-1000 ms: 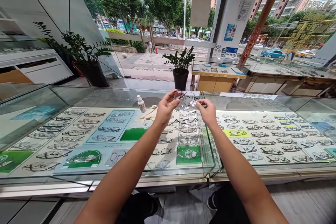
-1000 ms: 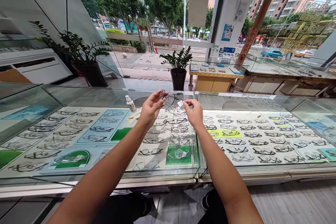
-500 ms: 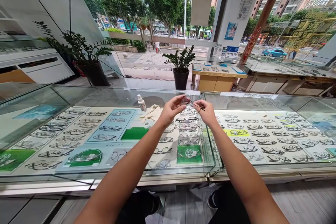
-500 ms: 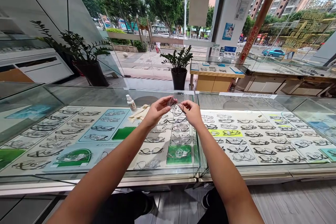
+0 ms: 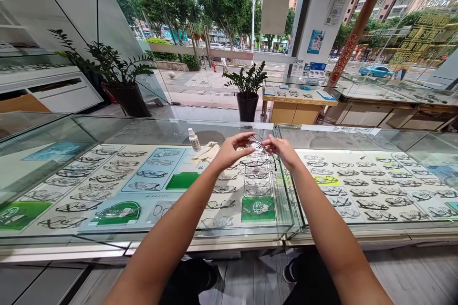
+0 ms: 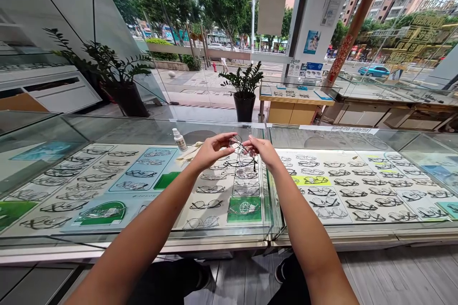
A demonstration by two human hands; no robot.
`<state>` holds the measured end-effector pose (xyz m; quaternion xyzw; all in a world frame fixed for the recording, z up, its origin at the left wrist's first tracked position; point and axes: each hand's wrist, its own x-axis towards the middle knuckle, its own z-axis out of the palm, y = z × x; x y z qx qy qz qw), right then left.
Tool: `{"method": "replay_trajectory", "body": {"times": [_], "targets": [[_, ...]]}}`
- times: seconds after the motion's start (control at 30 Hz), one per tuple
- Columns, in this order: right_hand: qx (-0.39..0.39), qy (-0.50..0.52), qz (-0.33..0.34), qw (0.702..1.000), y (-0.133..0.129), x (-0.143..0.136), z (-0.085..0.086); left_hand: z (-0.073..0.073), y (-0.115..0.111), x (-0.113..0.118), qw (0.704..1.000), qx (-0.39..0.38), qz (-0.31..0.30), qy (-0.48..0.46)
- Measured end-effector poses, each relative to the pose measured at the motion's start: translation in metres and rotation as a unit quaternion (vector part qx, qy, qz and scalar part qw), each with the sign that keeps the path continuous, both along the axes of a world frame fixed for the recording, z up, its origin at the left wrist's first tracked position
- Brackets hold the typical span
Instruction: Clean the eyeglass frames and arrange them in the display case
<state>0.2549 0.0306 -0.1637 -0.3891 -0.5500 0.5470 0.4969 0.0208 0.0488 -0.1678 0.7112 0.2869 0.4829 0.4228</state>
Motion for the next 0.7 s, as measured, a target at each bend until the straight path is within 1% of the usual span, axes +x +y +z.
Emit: {"method": "replay_trajectory", "body": {"times": [0.13, 0.2, 0.27, 0.47, 0.63, 0.7], "targets": [[0.005, -0.056, 0.036, 0.998, -0.002, 0.007, 0.002, 0.007, -0.005, -0.004, 0.99, 0.087, 0.052, 0.1], [0.011, -0.08, 0.041, 0.996, -0.004, 0.009, 0.004, 0.011, -0.007, -0.005, 0.98, 0.131, 0.065, 0.136], [0.013, -0.088, 0.037, 0.995, -0.006, 0.009, 0.005, 0.012, -0.008, -0.006, 0.972, 0.159, 0.069, 0.157], [0.013, -0.073, 0.045, 0.996, -0.006, 0.009, 0.004, 0.011, -0.007, -0.006, 0.961, 0.191, 0.078, 0.184], [-0.002, -0.053, 0.02, 0.998, -0.004, 0.006, 0.003, 0.014, -0.01, -0.004, 0.954, 0.203, 0.118, 0.187], [-0.01, -0.042, 0.002, 0.999, -0.004, 0.006, 0.003, 0.016, -0.013, -0.002, 0.948, 0.22, 0.151, 0.172]]}}
